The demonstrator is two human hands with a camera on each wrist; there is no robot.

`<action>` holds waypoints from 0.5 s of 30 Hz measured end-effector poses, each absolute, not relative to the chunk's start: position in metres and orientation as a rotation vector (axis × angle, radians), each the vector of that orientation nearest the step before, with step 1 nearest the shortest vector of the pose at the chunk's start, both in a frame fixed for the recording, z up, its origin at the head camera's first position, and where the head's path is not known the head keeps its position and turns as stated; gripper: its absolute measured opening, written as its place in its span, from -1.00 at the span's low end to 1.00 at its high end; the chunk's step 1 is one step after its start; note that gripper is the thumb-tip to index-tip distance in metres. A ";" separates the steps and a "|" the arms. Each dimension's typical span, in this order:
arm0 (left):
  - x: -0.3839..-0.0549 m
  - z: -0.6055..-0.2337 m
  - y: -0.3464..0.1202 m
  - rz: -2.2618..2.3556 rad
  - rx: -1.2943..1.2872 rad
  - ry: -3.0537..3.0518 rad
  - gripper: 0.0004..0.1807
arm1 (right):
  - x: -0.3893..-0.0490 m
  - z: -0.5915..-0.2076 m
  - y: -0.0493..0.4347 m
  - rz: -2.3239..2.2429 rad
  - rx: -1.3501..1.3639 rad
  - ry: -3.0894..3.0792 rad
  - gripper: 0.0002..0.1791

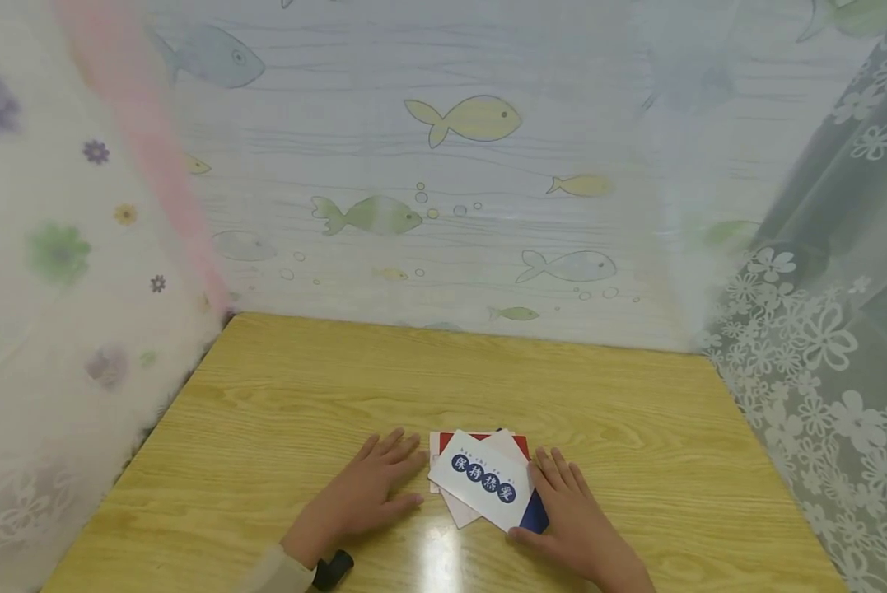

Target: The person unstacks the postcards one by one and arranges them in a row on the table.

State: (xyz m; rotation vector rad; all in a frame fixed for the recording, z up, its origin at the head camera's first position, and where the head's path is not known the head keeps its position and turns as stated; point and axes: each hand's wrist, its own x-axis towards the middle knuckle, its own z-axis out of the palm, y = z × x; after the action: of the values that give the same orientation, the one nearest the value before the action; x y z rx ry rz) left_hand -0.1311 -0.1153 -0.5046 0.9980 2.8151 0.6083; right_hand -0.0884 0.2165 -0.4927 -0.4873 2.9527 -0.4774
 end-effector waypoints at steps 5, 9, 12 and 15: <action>-0.133 -0.506 -0.106 0.592 1.052 2.809 -0.34 | -0.089 -0.495 0.214 -0.439 -0.460 2.935 0.15; -0.135 -0.506 -0.101 0.574 1.060 2.804 -0.33 | -0.090 -0.496 0.214 -0.440 -0.460 2.938 0.13; -0.137 -0.506 -0.099 0.562 1.050 2.799 -0.32 | -0.091 -0.497 0.214 -0.447 -0.477 2.949 0.10; -0.139 -0.506 -0.099 0.549 1.036 2.805 -0.29 | -0.092 -0.497 0.215 -0.460 -0.511 2.955 0.08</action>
State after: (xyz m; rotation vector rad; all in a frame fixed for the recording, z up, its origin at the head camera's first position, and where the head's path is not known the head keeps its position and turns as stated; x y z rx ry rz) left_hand -0.1387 -0.0986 -0.5059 1.0357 2.8046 0.5492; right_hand -0.0923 0.2145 -0.4974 -0.5107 2.9548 -0.4599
